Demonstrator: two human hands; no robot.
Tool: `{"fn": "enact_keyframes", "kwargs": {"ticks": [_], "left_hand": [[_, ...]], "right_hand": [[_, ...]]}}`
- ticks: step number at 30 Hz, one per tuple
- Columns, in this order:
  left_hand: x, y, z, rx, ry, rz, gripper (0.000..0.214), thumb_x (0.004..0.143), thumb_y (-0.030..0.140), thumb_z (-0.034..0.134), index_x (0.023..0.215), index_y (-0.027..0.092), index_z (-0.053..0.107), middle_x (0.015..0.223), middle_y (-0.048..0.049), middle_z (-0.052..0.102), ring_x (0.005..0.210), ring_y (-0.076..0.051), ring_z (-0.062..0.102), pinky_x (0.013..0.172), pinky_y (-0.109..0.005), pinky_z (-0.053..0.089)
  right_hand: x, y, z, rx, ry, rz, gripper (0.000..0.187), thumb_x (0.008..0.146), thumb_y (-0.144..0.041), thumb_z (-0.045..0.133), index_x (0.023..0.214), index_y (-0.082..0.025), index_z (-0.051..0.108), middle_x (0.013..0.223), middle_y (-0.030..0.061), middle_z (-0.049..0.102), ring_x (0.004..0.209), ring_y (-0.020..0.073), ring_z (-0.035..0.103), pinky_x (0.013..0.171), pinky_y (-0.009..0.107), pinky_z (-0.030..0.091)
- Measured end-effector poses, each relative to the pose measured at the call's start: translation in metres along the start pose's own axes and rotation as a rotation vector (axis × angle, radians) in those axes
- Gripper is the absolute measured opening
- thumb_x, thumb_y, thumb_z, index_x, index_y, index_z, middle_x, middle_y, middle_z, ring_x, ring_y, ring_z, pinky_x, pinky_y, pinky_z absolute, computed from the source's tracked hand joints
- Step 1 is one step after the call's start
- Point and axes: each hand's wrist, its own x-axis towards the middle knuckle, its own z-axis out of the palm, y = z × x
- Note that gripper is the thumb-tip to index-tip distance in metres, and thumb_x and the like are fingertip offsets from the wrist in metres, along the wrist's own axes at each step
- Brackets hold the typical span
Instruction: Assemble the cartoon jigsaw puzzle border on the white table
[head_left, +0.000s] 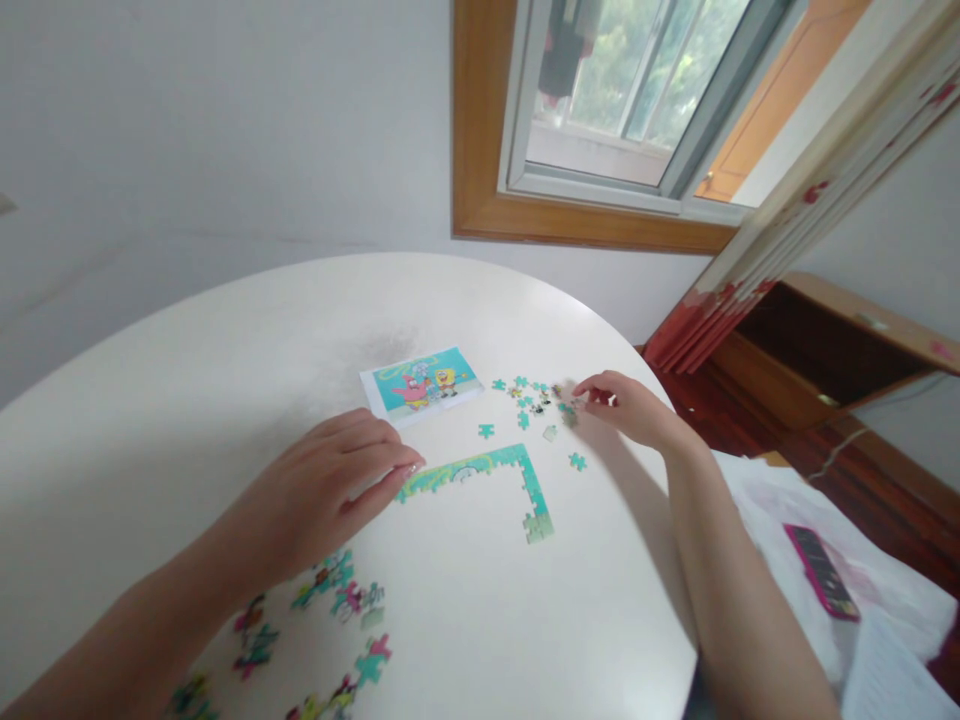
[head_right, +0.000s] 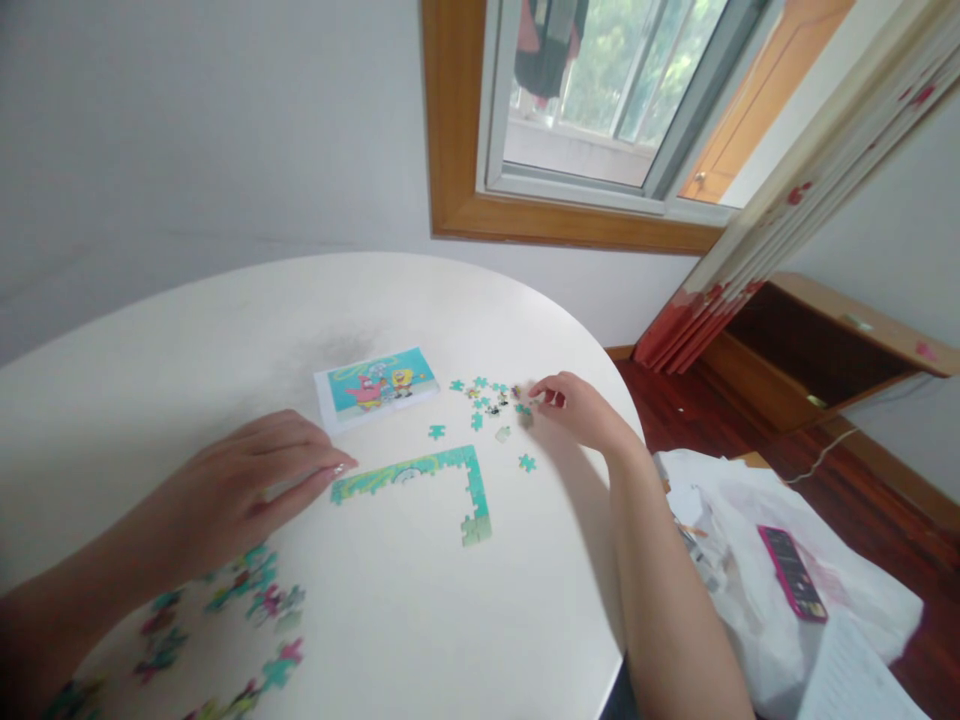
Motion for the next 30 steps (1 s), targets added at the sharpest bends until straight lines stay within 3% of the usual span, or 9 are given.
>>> {"fn": "enact_keyframes", "kwargs": {"ticks": [8,13,30], "left_hand": [[-0.002,-0.001,0.002,-0.026,0.015,-0.013,0.02,0.099,0.031,0.05,0.097,0.023,0.068,0.09,-0.0012,0.07,0.087,-0.02,0.062,0.084,-0.033,0.046],[-0.002,-0.002,0.002,-0.031,0.004,-0.022,0.018,0.098,0.03,0.051,0.097,0.024,0.068,0.091,-0.0012,0.07,0.088,-0.02,0.062,0.084,-0.033,0.047],[-0.002,-0.001,0.002,-0.02,0.004,-0.014,0.021,0.099,0.03,0.049,0.097,0.022,0.068,0.09,-0.0025,0.069,0.089,-0.02,0.062,0.083,-0.032,0.047]], "right_hand": [[-0.002,0.019,-0.004,-0.081,0.018,0.194,0.021,0.077,-0.018,0.06,0.091,-0.018,0.075,0.08,0.004,0.069,0.07,0.0157,0.058,0.063,0.026,0.042],[0.002,0.019,0.001,-0.09,0.005,0.175,0.027,0.077,-0.018,0.064,0.1,-0.018,0.076,0.087,0.005,0.072,0.069,0.0147,0.058,0.063,0.025,0.042],[0.006,0.013,0.006,-0.069,-0.036,0.148,0.015,0.077,-0.019,0.063,0.087,-0.015,0.074,0.079,0.0046,0.07,0.068,0.0147,0.058,0.063,0.024,0.043]]}}
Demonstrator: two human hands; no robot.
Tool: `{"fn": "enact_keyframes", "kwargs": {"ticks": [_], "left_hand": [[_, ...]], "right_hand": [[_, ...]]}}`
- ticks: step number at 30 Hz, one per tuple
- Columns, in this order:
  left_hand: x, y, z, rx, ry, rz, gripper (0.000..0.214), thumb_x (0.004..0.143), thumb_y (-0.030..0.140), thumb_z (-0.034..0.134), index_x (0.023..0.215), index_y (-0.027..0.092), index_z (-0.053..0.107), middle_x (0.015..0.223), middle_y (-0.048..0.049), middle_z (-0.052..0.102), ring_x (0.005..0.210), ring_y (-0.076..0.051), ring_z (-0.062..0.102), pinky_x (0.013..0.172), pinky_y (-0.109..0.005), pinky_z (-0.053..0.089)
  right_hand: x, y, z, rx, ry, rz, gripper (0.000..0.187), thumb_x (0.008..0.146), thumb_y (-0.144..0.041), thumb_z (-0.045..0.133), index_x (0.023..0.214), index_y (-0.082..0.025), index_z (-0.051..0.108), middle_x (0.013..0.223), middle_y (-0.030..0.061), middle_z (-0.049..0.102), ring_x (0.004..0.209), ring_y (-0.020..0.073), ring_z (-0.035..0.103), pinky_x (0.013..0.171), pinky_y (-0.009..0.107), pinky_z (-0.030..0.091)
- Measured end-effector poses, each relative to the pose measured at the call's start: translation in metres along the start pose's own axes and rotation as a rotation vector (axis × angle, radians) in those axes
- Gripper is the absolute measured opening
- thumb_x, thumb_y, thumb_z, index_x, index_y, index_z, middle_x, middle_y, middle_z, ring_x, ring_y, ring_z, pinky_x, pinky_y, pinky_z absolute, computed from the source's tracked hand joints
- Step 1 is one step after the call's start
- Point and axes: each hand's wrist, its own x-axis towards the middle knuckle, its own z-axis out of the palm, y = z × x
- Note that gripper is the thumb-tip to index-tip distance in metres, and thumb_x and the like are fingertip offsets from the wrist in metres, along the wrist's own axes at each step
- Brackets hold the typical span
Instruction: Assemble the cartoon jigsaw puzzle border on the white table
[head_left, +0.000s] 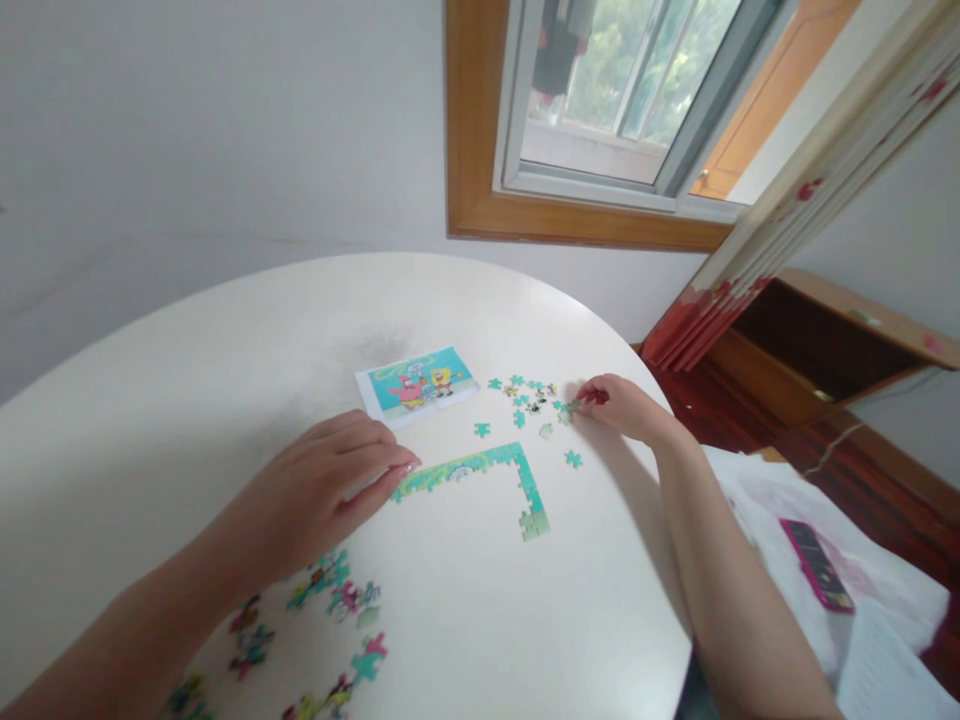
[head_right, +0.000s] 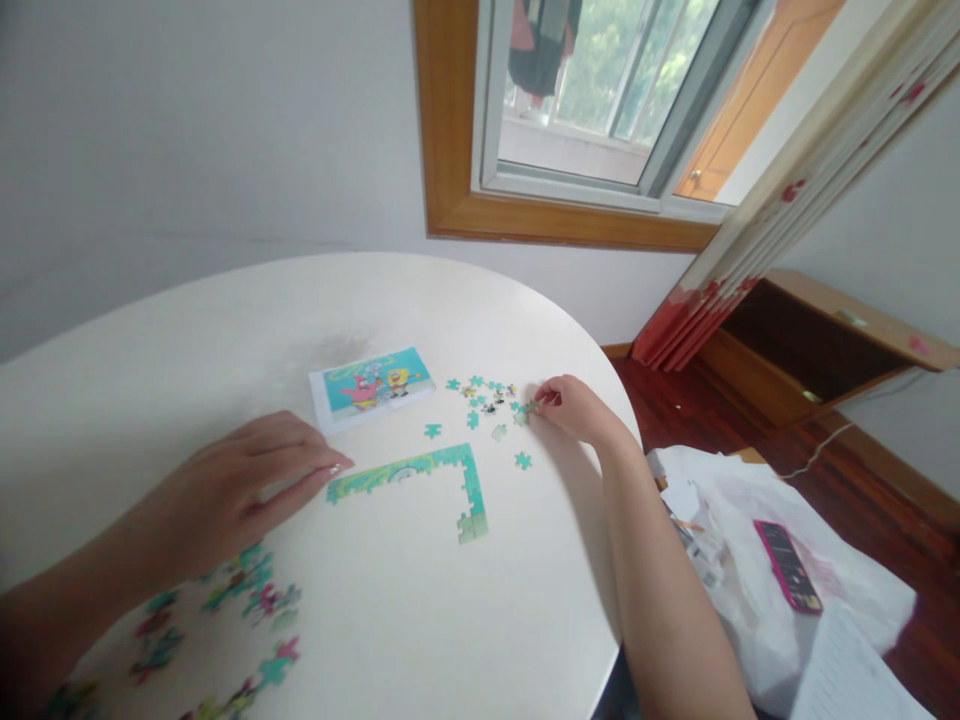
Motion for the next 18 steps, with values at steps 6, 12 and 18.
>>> {"fn": "enact_keyframes", "kwargs": {"ticks": [6,12,18], "left_hand": [[0.0007,0.0025,-0.0024,0.013,-0.01,0.001,0.022,0.1,0.03,0.049,0.096,0.021,0.068,0.089,-0.0027,0.069,0.088,-0.02,0.061,0.084,-0.032,0.046],[-0.0007,0.0011,-0.0024,0.009,-0.004,-0.01,0.02,0.099,0.029,0.05,0.097,0.021,0.068,0.091,-0.0027,0.069,0.09,-0.02,0.061,0.085,-0.032,0.046],[-0.0001,0.0024,-0.0044,0.01,-0.017,-0.025,0.023,0.099,0.03,0.049,0.095,0.022,0.069,0.09,-0.0028,0.07,0.089,-0.02,0.062,0.085,-0.032,0.047]], "right_hand": [[-0.0007,0.0009,0.0001,0.013,0.015,0.039,0.011,0.077,-0.024,0.066,0.081,-0.017,0.073,0.078,0.0046,0.071,0.069,0.0161,0.06,0.062,0.025,0.044],[-0.0007,-0.0026,0.0,-0.017,0.068,0.081,0.011,0.078,-0.023,0.066,0.082,-0.016,0.074,0.078,0.0058,0.07,0.068,0.0162,0.059,0.06,0.025,0.042],[0.0033,-0.0083,0.0041,-0.037,0.13,0.018,0.02,0.083,-0.022,0.064,0.098,-0.015,0.076,0.09,0.0083,0.069,0.074,0.0161,0.061,0.068,0.026,0.045]]}}
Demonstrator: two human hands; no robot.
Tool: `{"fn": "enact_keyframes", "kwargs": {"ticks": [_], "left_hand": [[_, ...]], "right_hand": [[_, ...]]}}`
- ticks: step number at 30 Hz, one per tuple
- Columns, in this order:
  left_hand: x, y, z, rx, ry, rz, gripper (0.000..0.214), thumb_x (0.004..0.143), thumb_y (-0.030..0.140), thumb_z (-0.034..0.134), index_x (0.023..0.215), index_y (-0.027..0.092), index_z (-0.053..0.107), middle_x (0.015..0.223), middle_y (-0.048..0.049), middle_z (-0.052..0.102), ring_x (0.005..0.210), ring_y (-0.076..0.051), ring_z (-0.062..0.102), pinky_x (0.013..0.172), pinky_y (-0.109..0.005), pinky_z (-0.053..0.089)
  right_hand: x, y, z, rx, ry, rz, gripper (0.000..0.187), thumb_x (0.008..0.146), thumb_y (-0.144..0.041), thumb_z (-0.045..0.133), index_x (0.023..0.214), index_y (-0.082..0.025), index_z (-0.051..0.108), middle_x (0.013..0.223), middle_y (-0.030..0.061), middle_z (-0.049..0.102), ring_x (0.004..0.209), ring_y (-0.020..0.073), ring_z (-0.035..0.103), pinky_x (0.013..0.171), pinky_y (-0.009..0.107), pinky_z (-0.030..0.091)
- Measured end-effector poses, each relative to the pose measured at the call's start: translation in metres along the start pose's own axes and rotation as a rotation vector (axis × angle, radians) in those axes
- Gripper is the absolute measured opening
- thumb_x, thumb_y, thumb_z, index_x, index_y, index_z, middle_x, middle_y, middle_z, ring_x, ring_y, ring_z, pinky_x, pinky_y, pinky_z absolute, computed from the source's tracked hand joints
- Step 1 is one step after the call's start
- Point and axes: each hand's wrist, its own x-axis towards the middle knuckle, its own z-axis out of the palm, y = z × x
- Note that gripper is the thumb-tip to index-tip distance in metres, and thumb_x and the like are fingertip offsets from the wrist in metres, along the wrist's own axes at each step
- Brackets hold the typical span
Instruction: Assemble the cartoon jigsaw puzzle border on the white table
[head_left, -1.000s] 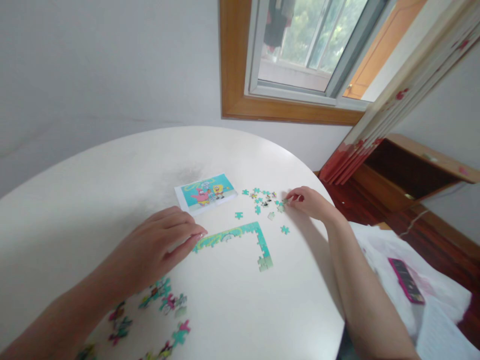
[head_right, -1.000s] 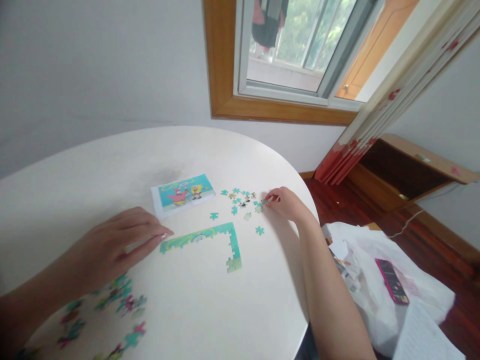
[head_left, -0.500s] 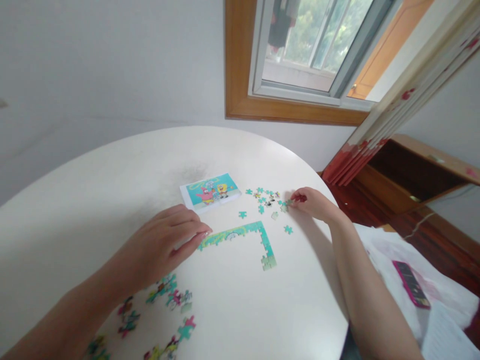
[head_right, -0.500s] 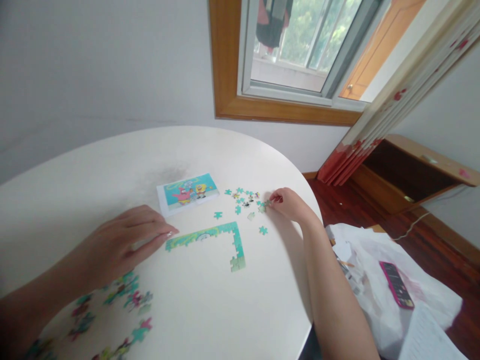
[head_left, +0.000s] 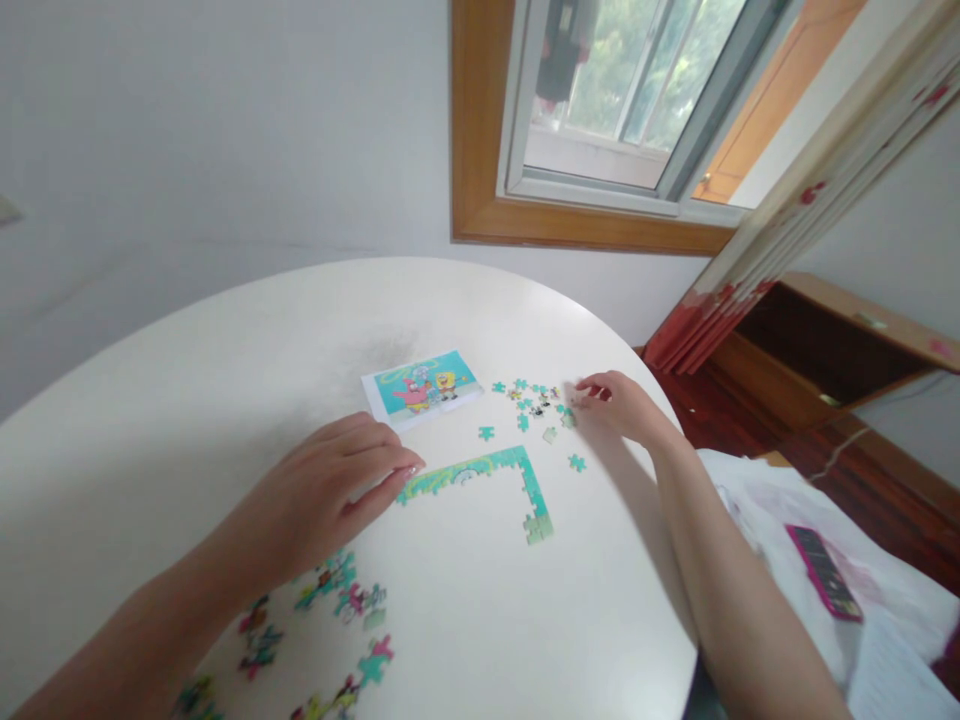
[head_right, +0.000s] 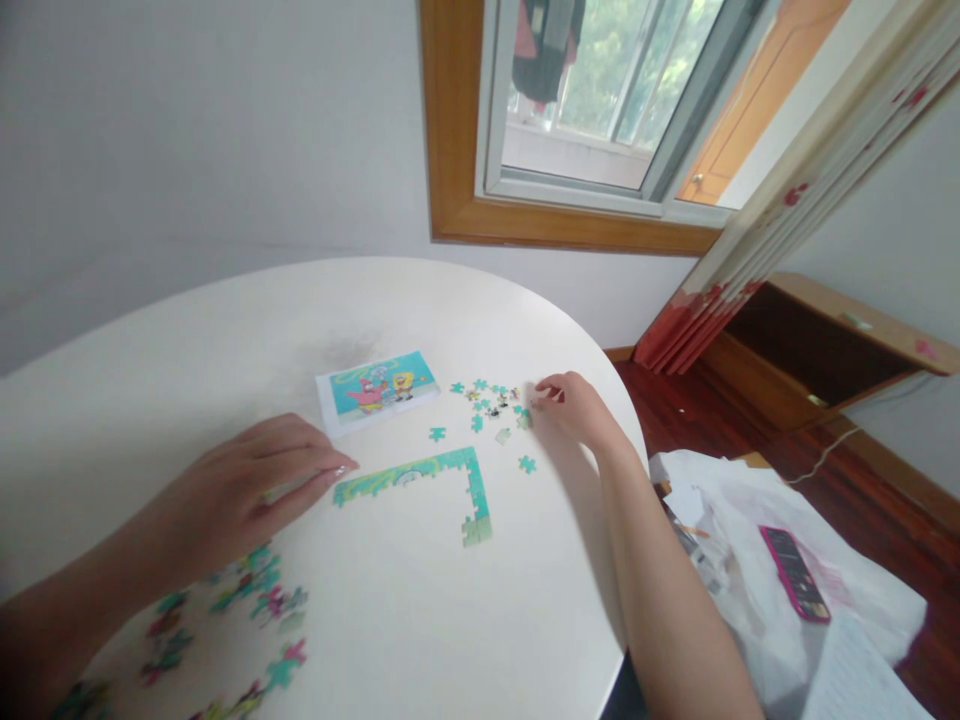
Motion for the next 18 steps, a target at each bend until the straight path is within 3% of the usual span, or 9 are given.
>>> {"fn": "enact_keyframes", "kwargs": {"ticks": [5,10,18], "left_hand": [[0.0,0.0,0.0,0.003,-0.014,-0.007,0.023,0.099,0.032,0.048,0.095,0.022,0.069,0.09,-0.0032,0.07,0.089,-0.021,0.062,0.083,-0.033,0.047],[0.002,0.001,0.0,0.002,0.018,0.003,0.022,0.098,0.029,0.049,0.094,0.022,0.07,0.089,-0.0028,0.069,0.087,-0.02,0.062,0.084,-0.033,0.047],[0.002,0.003,-0.003,0.025,-0.011,0.0,0.025,0.099,0.03,0.047,0.093,0.022,0.07,0.088,-0.0036,0.07,0.086,-0.02,0.061,0.083,-0.033,0.046]], "right_hand": [[0.003,-0.009,0.014,0.006,0.047,-0.103,0.023,0.089,-0.021,0.06,0.107,-0.017,0.075,0.101,0.0101,0.065,0.081,0.0161,0.062,0.08,0.028,0.047],[0.007,-0.008,0.026,-0.002,0.074,-0.143,0.025,0.09,-0.028,0.062,0.11,-0.018,0.075,0.1,0.0101,0.063,0.081,0.0173,0.061,0.08,0.029,0.047],[0.009,-0.006,0.029,-0.018,0.094,-0.157,0.022,0.089,-0.024,0.061,0.102,-0.018,0.077,0.094,0.0082,0.063,0.08,0.0163,0.058,0.078,0.028,0.044]]}}
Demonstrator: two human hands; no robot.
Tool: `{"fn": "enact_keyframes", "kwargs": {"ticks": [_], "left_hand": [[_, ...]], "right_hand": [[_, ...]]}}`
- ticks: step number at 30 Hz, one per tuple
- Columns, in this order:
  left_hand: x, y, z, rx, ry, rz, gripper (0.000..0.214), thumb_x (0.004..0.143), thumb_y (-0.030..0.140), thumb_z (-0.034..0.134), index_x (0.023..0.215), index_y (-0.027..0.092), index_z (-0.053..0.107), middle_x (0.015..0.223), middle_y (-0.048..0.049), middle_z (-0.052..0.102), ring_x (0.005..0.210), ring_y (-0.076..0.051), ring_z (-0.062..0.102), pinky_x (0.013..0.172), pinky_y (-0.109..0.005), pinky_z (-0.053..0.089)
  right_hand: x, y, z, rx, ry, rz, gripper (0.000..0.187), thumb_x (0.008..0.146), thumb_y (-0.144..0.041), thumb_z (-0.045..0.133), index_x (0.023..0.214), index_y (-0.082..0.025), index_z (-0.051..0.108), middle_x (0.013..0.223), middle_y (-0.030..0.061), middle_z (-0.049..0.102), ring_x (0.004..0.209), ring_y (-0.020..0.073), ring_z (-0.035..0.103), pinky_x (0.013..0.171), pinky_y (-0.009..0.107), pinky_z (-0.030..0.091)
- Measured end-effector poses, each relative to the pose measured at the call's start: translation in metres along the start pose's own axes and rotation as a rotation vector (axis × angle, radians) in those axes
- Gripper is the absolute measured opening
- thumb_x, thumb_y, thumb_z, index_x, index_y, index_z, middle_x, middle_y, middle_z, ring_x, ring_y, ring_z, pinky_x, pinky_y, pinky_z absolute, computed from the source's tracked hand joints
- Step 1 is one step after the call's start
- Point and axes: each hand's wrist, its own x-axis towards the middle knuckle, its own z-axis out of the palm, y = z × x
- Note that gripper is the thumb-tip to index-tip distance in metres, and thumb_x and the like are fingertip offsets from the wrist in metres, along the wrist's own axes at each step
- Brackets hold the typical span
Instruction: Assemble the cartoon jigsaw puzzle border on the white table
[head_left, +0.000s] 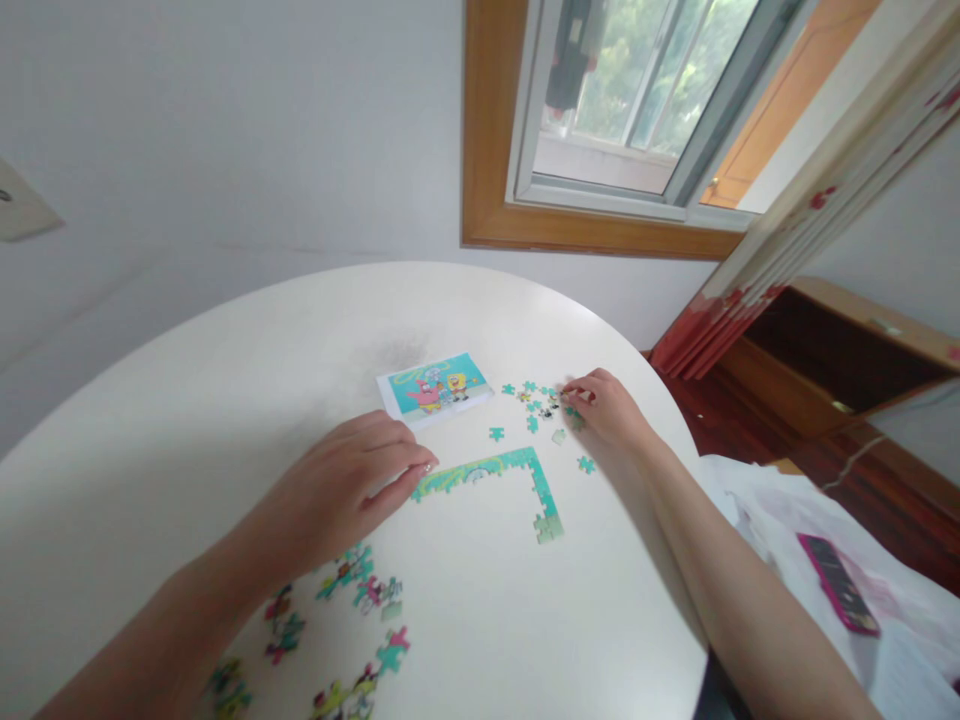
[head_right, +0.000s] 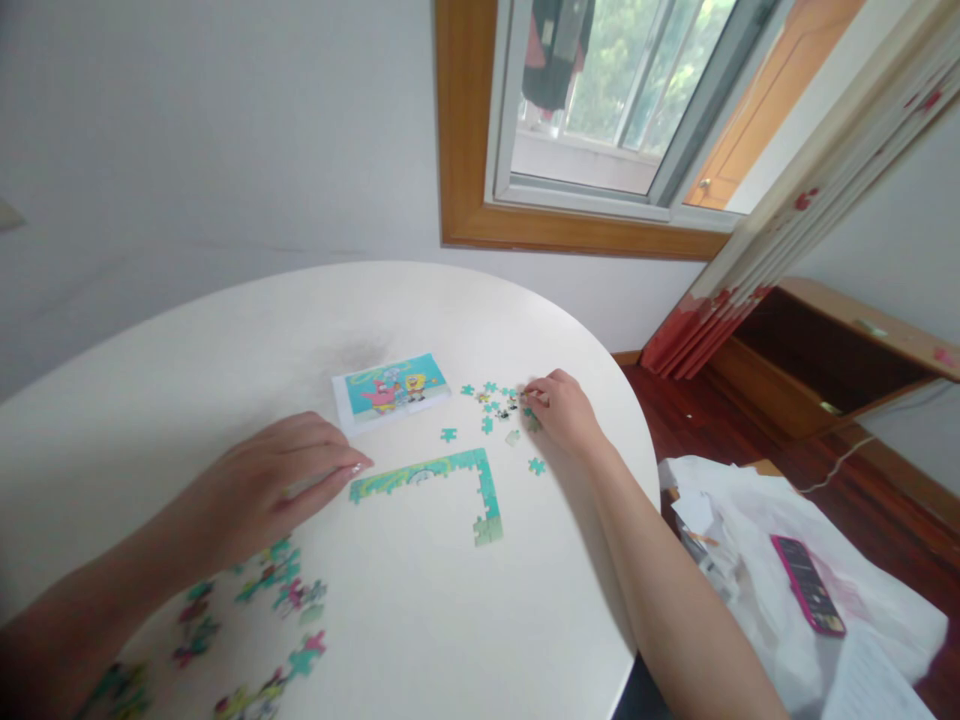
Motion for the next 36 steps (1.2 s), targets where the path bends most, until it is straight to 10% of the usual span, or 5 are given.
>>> {"fn": "enact_keyframes", "kwargs": {"ticks": [12,24,36], "left_hand": [[-0.001,-0.001,0.002,0.013,-0.036,0.005,0.027,0.101,0.029,0.045,0.094,0.019,0.069,0.088,-0.0042,0.068,0.087,-0.021,0.059,0.082,-0.034,0.043],[0.0,-0.002,0.002,0.014,-0.021,0.02,0.024,0.1,0.028,0.047,0.093,0.02,0.068,0.088,-0.0028,0.068,0.086,-0.02,0.06,0.082,-0.033,0.044],[-0.001,-0.003,0.004,0.004,0.001,0.048,0.023,0.1,0.028,0.047,0.095,0.02,0.068,0.088,-0.0027,0.069,0.087,-0.02,0.062,0.083,-0.033,0.046]], "right_hand": [[0.002,0.001,0.005,0.005,0.049,-0.009,0.021,0.091,-0.022,0.058,0.098,-0.017,0.077,0.091,0.0085,0.064,0.081,0.0175,0.059,0.077,0.028,0.044],[-0.013,-0.004,-0.035,0.081,0.005,0.005,0.019,0.082,-0.012,0.061,0.09,-0.019,0.076,0.087,0.0043,0.067,0.074,0.0155,0.058,0.073,0.028,0.045],[-0.009,-0.028,-0.005,-0.019,-0.139,-0.193,0.019,0.085,-0.023,0.069,0.103,-0.022,0.076,0.099,0.0095,0.064,0.098,0.0226,0.059,0.091,0.035,0.044]]}}
